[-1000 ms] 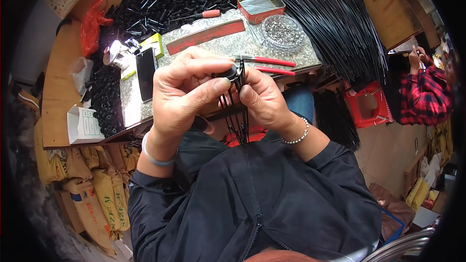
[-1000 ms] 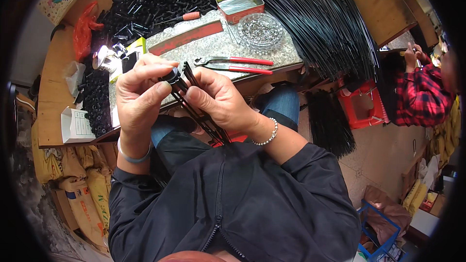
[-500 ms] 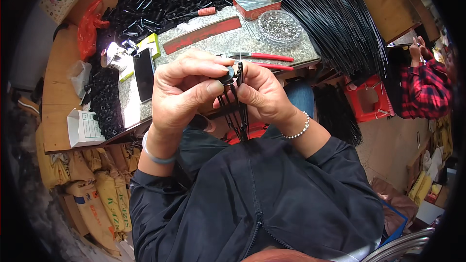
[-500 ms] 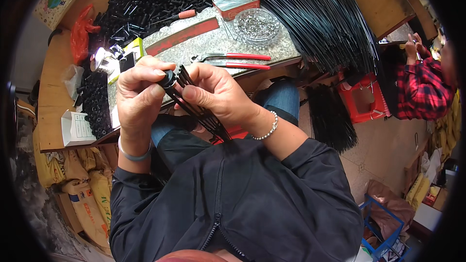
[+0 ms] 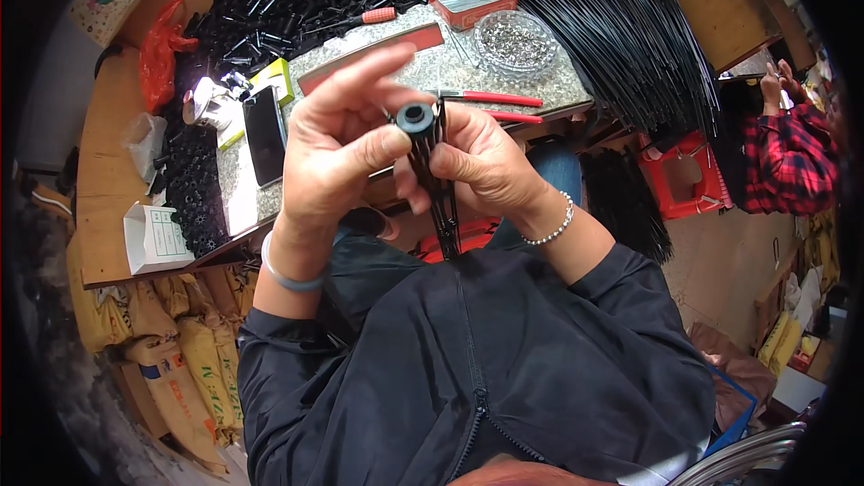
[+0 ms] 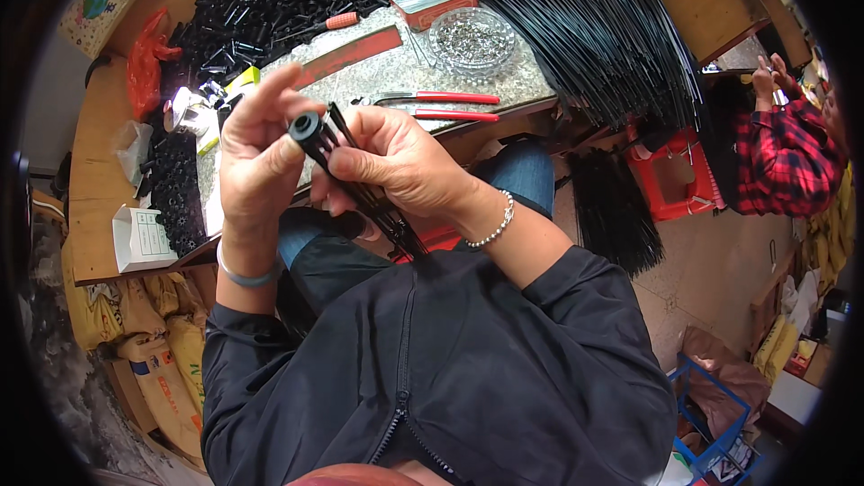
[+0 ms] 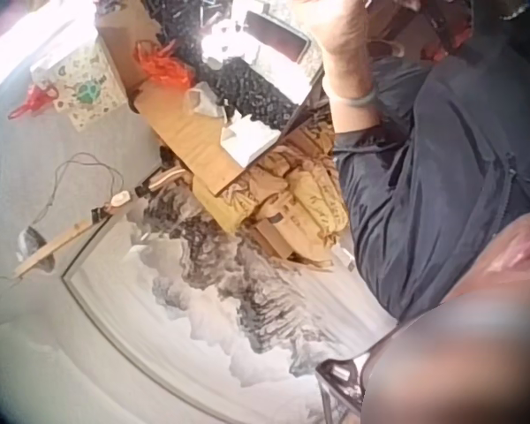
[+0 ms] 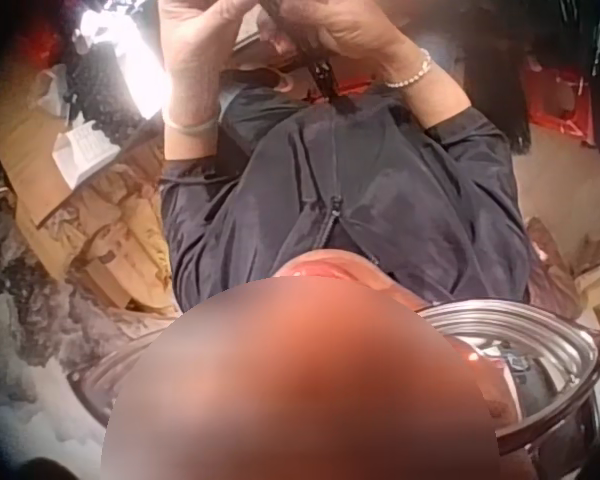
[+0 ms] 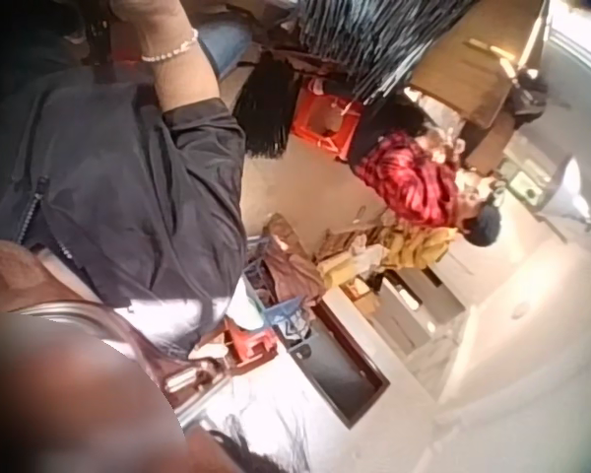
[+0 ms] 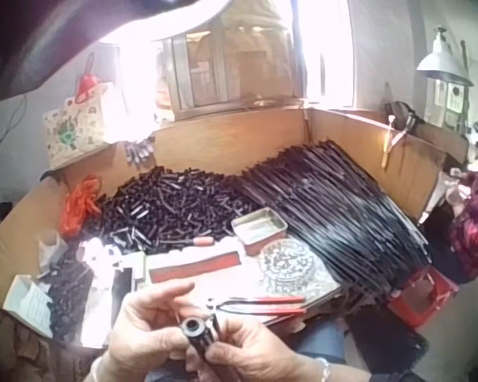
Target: Assembling black wire bundles into metal collars and securing them using pliers.
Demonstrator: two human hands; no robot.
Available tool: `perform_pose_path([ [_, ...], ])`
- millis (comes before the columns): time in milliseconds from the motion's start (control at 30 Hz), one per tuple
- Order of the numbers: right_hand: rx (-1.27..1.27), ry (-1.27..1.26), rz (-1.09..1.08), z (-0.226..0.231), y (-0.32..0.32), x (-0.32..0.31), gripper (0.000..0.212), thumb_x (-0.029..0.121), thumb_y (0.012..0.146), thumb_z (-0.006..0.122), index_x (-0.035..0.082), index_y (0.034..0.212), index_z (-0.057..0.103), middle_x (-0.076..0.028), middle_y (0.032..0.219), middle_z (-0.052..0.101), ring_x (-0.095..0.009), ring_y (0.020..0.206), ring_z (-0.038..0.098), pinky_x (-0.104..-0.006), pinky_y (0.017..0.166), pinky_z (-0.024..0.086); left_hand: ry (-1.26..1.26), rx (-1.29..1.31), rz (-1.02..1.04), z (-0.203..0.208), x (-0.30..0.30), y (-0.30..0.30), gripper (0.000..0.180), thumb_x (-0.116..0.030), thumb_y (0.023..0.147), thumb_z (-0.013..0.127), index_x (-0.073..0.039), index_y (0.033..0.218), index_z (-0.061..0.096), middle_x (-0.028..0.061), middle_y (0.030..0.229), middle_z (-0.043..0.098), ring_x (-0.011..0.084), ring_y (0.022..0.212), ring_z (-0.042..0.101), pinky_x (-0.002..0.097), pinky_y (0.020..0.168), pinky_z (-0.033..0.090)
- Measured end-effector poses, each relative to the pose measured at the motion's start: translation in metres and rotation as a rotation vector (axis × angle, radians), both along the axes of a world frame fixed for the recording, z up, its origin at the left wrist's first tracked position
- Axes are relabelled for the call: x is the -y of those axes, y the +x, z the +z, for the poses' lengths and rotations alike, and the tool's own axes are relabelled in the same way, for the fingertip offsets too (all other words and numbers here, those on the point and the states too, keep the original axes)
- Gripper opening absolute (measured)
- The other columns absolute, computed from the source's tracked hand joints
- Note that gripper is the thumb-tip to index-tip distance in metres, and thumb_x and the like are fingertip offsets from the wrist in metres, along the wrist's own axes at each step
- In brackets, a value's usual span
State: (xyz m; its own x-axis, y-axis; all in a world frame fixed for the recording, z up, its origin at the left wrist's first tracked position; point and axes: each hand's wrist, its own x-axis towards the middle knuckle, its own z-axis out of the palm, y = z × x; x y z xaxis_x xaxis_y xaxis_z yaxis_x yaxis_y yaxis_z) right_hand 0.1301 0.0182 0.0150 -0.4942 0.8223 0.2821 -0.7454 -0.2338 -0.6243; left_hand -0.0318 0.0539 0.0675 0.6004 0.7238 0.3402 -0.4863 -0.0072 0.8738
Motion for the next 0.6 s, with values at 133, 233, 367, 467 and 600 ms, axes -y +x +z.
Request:
perform_pose_path([
  [133, 0.17, 0.094, -0.471, 0.003, -0.01, 0.012, 0.018, 0.017, 0.085, 0.062, 0.003, 0.093, 0.052, -0.009, 0.08, 0.061, -0.011, 0.062, 0.056, -0.0217, 0.057, 0.047, 0.033, -0.082, 0.264, 0.018, 0.008, 0.013, 0.058, -0.001, 0.079, 0.065, 0.0, 0.131, 0.04, 0.0173, 0.103, 0.061, 0.019, 0.084, 0.064, 0.028, 0.075, 0.052],
  [233, 0.195, 0.09, -0.562, 0.014, -0.016, 0.018, 0.012, 0.009, 0.085, 0.061, 0.005, 0.084, 0.049, -0.007, 0.083, 0.061, -0.009, 0.068, 0.057, -0.022, 0.062, 0.048, 0.376, -0.374, 0.446, 0.03, 0.025, 0.011, 0.039, -0.001, 0.077, 0.067, 0.001, 0.114, 0.058, 0.0143, 0.093, 0.065, 0.0166, 0.08, 0.065, 0.0261, 0.069, 0.052],
  [367, 0.191, 0.091, -0.606, 0.011, -0.026, 0.018, 0.013, 0.005, 0.084, 0.063, 0.004, 0.088, 0.05, -0.003, 0.079, 0.059, -0.006, 0.07, 0.058, -0.0204, 0.061, 0.051, 0.548, -0.606, 0.515, 0.034, 0.027, 0.004, 0.029, 0.006, 0.076, 0.065, 0.007, 0.105, 0.06, 0.0127, 0.095, 0.064, 0.0148, 0.086, 0.061, 0.0235, 0.076, 0.05],
  [467, 0.005, 0.073, -0.485, 0.009, -0.02, 0.022, 0.013, 0.004, 0.086, 0.059, 0.003, 0.094, 0.05, -0.006, 0.086, 0.061, -0.01, 0.082, 0.061, -0.0221, 0.07, 0.053, 0.532, -0.546, 0.523, 0.029, 0.03, 0.0, 0.03, 0.006, 0.077, 0.064, 0.007, 0.106, 0.059, 0.013, 0.095, 0.063, 0.0146, 0.086, 0.061, 0.0238, 0.075, 0.05],
  [600, 0.083, 0.146, -0.401, 0.0, -0.013, 0.015, 0.013, 0.007, 0.087, 0.058, 0.004, 0.095, 0.048, -0.007, 0.09, 0.06, -0.013, 0.084, 0.061, -0.0262, 0.075, 0.051, 0.297, -0.519, 0.428, 0.029, 0.027, -0.001, 0.03, 0.006, 0.078, 0.063, 0.007, 0.107, 0.058, 0.0133, 0.095, 0.063, 0.0154, 0.086, 0.061, 0.0249, 0.075, 0.05],
])
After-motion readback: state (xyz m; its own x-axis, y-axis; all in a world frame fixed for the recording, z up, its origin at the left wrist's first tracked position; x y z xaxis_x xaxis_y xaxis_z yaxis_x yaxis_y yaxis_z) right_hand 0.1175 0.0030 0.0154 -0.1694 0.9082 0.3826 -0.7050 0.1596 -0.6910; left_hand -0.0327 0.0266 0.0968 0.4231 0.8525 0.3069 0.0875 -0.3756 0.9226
